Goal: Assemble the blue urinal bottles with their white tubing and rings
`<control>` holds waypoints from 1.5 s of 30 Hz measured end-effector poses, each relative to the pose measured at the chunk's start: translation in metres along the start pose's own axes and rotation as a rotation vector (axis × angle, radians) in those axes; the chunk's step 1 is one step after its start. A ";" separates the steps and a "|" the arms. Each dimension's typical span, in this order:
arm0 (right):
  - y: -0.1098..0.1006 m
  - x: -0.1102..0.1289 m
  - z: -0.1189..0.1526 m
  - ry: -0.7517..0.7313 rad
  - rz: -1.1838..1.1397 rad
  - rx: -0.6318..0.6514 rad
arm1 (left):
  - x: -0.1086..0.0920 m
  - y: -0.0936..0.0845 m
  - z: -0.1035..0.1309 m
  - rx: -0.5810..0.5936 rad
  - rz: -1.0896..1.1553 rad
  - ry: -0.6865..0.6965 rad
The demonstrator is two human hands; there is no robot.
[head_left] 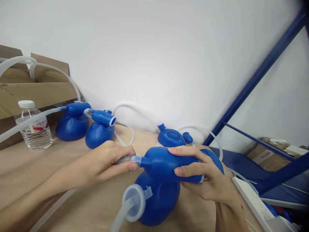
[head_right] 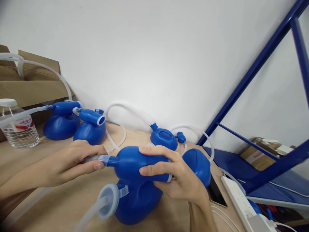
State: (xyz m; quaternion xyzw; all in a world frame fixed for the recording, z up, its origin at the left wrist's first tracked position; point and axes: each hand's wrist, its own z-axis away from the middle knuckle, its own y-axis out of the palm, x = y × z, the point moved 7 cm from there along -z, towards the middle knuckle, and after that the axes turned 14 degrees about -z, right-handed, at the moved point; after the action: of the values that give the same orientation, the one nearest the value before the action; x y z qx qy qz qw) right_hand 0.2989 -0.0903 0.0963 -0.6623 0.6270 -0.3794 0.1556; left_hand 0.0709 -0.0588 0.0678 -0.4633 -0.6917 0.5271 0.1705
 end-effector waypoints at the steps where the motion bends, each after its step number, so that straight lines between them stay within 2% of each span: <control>1: 0.001 -0.001 0.001 0.008 -0.010 0.009 | 0.000 0.001 0.000 0.010 -0.019 -0.009; 5: 0.001 -0.002 0.003 0.019 -0.044 0.021 | -0.003 0.004 -0.002 0.016 -0.053 -0.011; 16: 0.004 -0.006 0.008 0.031 -0.007 -0.010 | -0.004 0.015 -0.008 0.071 0.118 -0.099; 22: 0.008 -0.005 0.005 0.041 0.065 0.026 | 0.007 0.021 -0.018 0.105 0.225 -0.126; 24: 0.005 -0.006 0.004 0.068 0.102 0.008 | 0.014 0.016 -0.020 -0.013 0.161 -0.156; 26: 0.000 -0.010 0.006 0.093 0.108 -0.024 | 0.015 0.002 -0.016 -0.227 -0.013 -0.196; 29: -0.009 -0.023 0.011 0.152 0.089 -0.079 | -0.005 -0.024 0.002 -0.598 -0.372 -0.182; 30: -0.011 -0.029 0.013 0.176 0.085 -0.093 | -0.015 -0.030 0.008 -0.677 -0.458 -0.158; 31: -0.012 -0.034 0.015 0.201 0.085 -0.107 | -0.023 -0.032 0.014 -0.707 -0.496 -0.141; 32: -0.014 -0.038 0.017 0.221 0.091 -0.124 | -0.027 -0.031 0.016 -0.672 -0.483 -0.143; 33: -0.015 -0.041 0.018 0.232 0.100 -0.148 | -0.026 -0.027 0.016 -0.583 -0.428 -0.166; 35: -0.019 -0.044 0.019 0.242 0.123 -0.218 | -0.016 -0.011 0.015 -0.344 -0.270 -0.256; 37: -0.023 -0.042 0.020 0.230 0.137 -0.289 | 0.000 0.007 0.012 -0.184 -0.104 -0.358; 38: -0.023 -0.041 0.020 0.222 0.137 -0.305 | 0.009 0.013 0.010 -0.164 -0.010 -0.400; 41: -0.020 -0.036 0.019 0.207 0.122 -0.300 | 0.030 0.026 0.000 -0.222 0.327 -0.464; 43: -0.019 -0.033 0.019 0.191 0.093 -0.310 | 0.034 0.029 -0.008 -0.271 0.467 -0.446; 45: -0.019 -0.032 0.019 0.169 0.066 -0.341 | 0.031 0.030 -0.012 -0.307 0.487 -0.418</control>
State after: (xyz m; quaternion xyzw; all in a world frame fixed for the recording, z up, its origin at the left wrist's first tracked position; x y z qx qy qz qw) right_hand 0.3283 -0.0621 0.0869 -0.6237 0.7145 -0.3169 0.0004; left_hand 0.0776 -0.0262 0.0382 -0.5168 -0.6522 0.5257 -0.1770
